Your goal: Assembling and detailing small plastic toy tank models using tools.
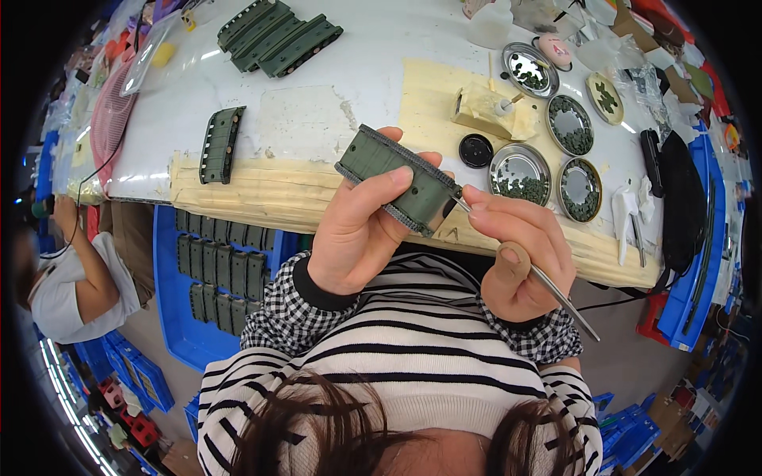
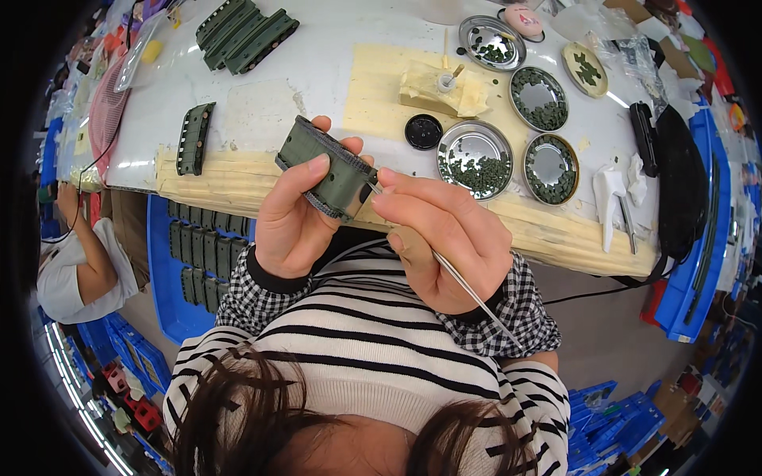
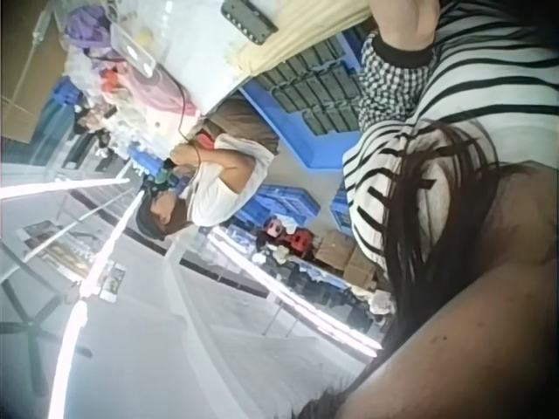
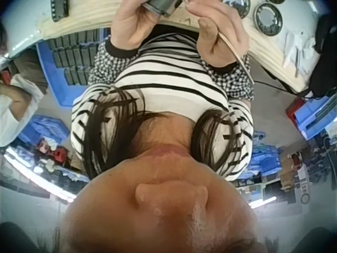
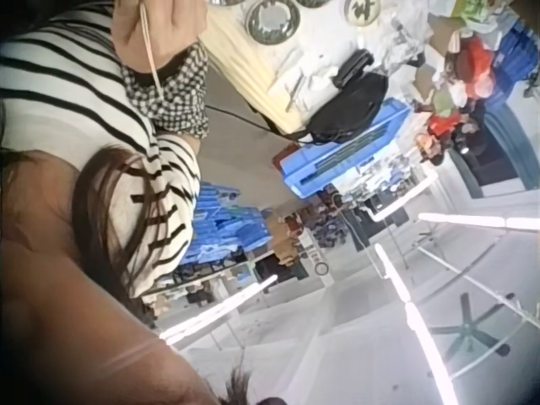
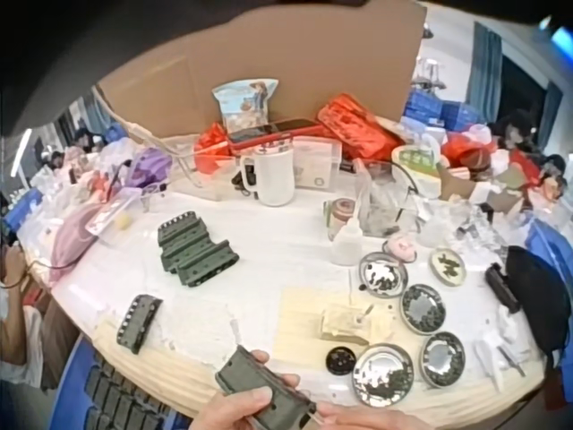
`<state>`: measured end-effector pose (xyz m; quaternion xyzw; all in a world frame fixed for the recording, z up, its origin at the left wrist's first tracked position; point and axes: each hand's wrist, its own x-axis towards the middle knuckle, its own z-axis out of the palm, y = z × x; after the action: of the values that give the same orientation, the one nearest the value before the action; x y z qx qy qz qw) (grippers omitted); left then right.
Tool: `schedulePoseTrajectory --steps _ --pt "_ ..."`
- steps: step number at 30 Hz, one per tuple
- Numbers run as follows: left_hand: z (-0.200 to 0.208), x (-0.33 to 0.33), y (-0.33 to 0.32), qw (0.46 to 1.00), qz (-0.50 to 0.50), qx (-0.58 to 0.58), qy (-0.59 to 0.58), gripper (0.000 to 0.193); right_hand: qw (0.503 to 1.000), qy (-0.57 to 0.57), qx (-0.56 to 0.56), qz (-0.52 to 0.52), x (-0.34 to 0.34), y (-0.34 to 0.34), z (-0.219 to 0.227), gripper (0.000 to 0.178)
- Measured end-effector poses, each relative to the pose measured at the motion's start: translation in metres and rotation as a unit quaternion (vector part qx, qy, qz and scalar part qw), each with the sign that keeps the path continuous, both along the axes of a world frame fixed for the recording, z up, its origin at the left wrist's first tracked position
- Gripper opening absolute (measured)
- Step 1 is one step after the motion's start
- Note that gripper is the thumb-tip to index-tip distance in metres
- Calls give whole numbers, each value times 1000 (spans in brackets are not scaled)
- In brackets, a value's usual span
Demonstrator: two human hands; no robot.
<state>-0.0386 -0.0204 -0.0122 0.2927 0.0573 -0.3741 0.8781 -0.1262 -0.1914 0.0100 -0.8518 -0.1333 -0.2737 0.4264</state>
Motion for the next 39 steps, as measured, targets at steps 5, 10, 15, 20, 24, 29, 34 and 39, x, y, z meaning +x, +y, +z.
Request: schedulePoseTrajectory --steps 5,10,15,20,24,29,34,39 --pt "-2 -3 -2 1000 5 -26 7 45 1000 4 -4 -6 -1 0 2 18" --pt "-1 -2 -1 1000 7 -21 4 45 1000 -3 -7 -6 0 0 1 18" --pt "-2 5 2 1000 -6 -10 13 41 999 6 46 3 4 -4 1 17" --pt "4 16 6 999 15 -31 8 36 987 -5 154 -46 4 -21 -5 25" --pt "-4 19 15 999 3 -13 -32 40 972 63 192 -121 3 -34 -14 21" --pt "5 14 7 994 -21 96 -54 38 983 90 28 -155 0 -57 -35 15" --pt "8 11 2 989 -24 120 -82 41 985 68 -18 -157 5 -56 -34 15" --pt "14 4 -2 978 -6 147 -150 43 984 62 -45 -161 8 -55 -35 15"
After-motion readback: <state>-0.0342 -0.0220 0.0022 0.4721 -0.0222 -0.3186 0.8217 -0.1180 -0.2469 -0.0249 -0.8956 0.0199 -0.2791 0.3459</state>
